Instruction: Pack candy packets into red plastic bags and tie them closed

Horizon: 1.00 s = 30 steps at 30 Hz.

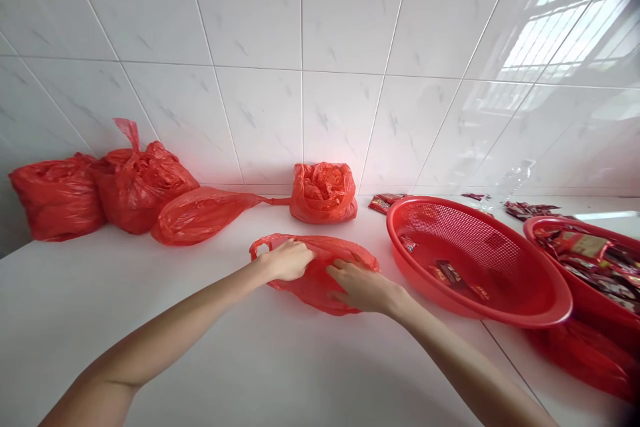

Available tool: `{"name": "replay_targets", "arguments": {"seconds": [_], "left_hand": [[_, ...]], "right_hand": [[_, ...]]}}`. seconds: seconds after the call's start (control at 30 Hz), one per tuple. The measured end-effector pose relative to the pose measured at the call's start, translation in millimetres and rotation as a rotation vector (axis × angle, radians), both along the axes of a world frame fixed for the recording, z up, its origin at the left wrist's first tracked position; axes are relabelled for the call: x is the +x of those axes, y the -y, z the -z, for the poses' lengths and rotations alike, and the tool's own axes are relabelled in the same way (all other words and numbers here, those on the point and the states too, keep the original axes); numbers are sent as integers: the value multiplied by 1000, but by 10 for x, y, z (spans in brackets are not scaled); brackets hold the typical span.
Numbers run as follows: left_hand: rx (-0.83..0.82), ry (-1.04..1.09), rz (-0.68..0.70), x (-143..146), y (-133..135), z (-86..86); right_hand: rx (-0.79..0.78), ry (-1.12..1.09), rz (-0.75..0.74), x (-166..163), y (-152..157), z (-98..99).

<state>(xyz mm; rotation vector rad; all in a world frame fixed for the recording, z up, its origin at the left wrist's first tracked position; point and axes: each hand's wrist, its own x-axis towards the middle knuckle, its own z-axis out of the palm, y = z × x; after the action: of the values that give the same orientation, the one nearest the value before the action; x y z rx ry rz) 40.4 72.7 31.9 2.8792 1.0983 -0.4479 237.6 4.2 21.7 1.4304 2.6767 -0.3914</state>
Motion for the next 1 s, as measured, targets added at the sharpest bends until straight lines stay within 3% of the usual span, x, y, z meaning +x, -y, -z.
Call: {"name": "replay_targets", "arguments": {"seconds": [0.2, 0.4, 0.57, 0.63, 0.77, 0.87, 1.0], "left_hand": [[-15, -90, -72, -72, -46, 17], [-37, -134, -148, -181, -2, 7], [-64, -158, -89, -157, 125, 12], [-48, -139, -65, -131, 165, 7], [0, -22, -33, -88, 194, 22], [45, 131, -33, -60, 185, 99], [-9, 130, -99, -72, 142, 236]], "right_hand": [[-23, 138, 65, 93, -79, 133], [-92, 180, 32, 141, -78, 85], [-124, 209, 83, 150, 26, -53], [-68, 172, 32, 142, 99, -167], [189, 97, -96, 113, 163, -325], [290, 180, -110, 101, 88, -243], [176, 274, 65, 137, -34, 13]]}}
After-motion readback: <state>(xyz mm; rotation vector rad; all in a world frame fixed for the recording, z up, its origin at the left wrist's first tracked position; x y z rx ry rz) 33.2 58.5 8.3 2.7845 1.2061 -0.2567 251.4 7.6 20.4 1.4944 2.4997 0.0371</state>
